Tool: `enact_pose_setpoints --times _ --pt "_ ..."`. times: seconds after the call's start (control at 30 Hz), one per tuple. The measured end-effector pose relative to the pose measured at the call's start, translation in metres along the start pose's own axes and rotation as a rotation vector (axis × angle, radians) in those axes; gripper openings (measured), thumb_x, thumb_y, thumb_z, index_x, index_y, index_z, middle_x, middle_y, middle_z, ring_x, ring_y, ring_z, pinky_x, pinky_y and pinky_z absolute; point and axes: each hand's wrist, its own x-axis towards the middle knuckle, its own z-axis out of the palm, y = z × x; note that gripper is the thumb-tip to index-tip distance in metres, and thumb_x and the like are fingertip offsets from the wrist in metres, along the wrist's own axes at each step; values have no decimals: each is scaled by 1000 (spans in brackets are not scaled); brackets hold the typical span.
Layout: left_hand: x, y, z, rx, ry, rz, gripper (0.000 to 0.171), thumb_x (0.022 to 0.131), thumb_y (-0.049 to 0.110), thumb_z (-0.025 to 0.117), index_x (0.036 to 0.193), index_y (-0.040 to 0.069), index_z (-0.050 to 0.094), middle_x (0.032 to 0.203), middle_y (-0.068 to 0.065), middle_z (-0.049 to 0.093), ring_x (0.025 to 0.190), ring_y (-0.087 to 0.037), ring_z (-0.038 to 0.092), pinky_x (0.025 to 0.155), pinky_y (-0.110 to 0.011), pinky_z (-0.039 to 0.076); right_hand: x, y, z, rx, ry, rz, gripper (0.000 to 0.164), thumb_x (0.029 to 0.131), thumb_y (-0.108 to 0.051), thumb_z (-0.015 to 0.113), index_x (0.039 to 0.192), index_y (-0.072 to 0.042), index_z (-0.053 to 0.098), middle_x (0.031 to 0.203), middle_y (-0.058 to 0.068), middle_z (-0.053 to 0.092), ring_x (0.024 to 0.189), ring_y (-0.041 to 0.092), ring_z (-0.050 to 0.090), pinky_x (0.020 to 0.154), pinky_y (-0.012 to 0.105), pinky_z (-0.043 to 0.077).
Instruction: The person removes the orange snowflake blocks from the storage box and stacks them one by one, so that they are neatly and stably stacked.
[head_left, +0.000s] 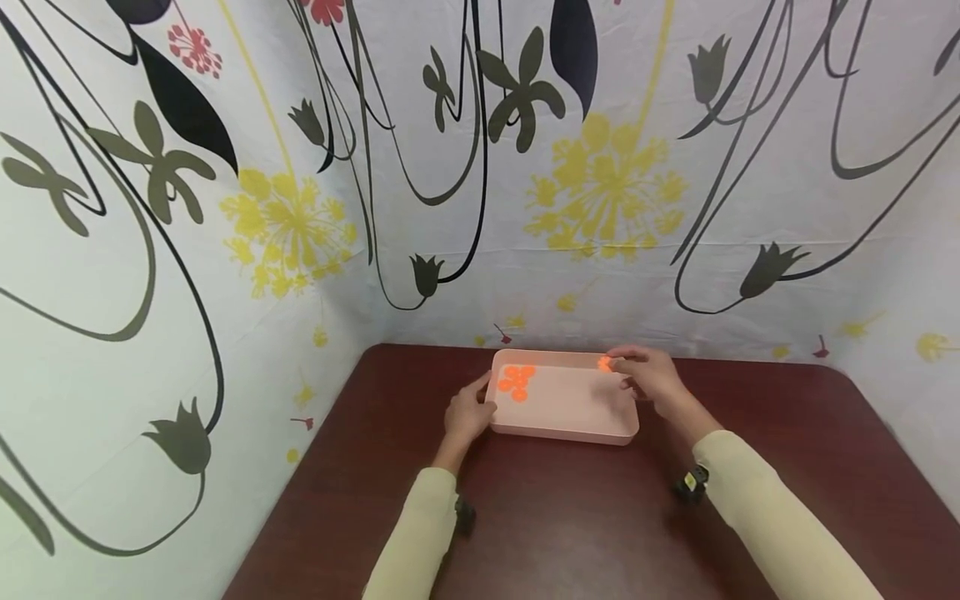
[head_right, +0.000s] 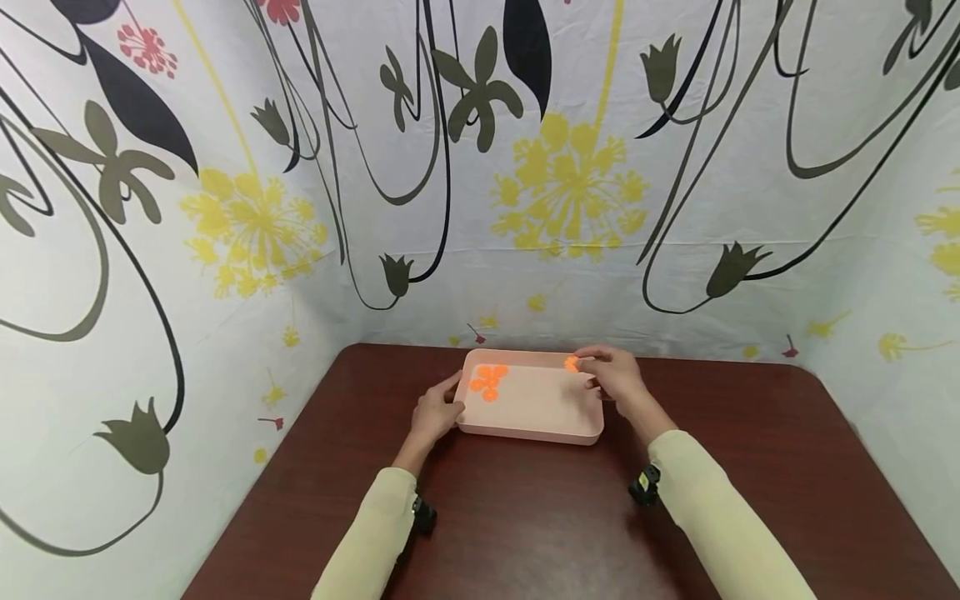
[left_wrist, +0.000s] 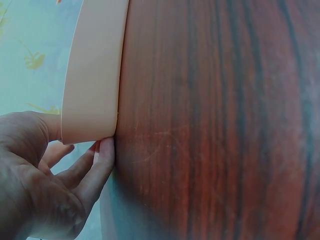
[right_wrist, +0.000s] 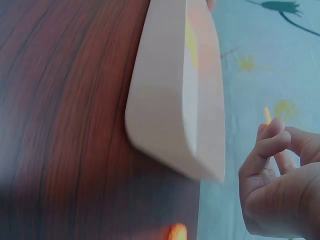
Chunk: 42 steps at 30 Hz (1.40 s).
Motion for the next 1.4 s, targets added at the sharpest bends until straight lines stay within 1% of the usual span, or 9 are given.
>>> enact_pose_setpoints --times 0.1,0.27,0.47,0.57,0.7,0.83,1.0,1.23,1.4 --pt "-1 1 -1 11 6 -2 71 89 11 67 156 30 54 122 -8 79 65 -16 60 62 -30 40 -2 8 -16 -37 37 -4 48 102 -34 69 144 -12 63 95 -10 72 70 9 66 64 32 56" --pt "0 1 -2 13 5 -7 72 88 10 66 156 31 54 122 -7 79 63 -16 60 62 -30 40 -3 24 -42 -65 115 7 48 101 -35 69 143 -10 63 101 -12 71 74 9 69 69 35 61" --pt "1 -2 -2 1 -3 -13 72 88 9 65 156 31 53 125 -7 78 58 -15 58 58 -28 39 -2 43 -64 -70 187 61 44 101 -31 70 136 -6 64 85 -10 70 70 8 66 63 34 57" --pt "2 -2 -1 2 -2 -18 73 88 9 65 156 31 53 126 -6 78 56 -16 56 57 -28 38 -5 51 -70 -75 216 84 43 101 -30 69 134 -2 66 89 -7 70 68 7 65 63 32 58" --pt "3 -3 -1 6 -2 -23 73 88 9 65 156 32 53 128 -5 77 55 -16 54 56 -29 37 -7 57 -75 -71 238 133 44 101 -29 68 134 0 66 93 -7 70 69 5 65 67 32 60" --pt "3 -2 -1 7 -3 -22 73 88 10 64 157 32 53 127 -6 77 54 -16 54 55 -29 37 -8 62 -77 -51 241 168 42 100 -28 68 132 0 66 91 -4 71 68 6 64 66 32 59" --pt "3 -1 1 1 -7 -13 73 89 10 64 157 31 53 127 -6 77 54 -16 55 55 -28 37 -9 68 -80 -28 229 179 39 100 -28 68 128 -1 67 85 -7 71 67 7 64 64 31 57" --pt "1 -1 2 2 -5 -14 72 89 10 65 157 31 53 127 -7 77 57 -16 56 57 -29 39 -6 75 -80 -19 242 184 31 99 -27 70 121 -5 72 82 -13 69 65 5 65 61 29 56" --pt "1 0 1 16 -1 -16 72 88 10 65 156 32 53 123 -7 78 53 -17 51 54 -30 36 -3 76 -77 -38 257 180 33 98 -27 71 121 -5 72 79 -14 69 65 5 66 61 30 56"
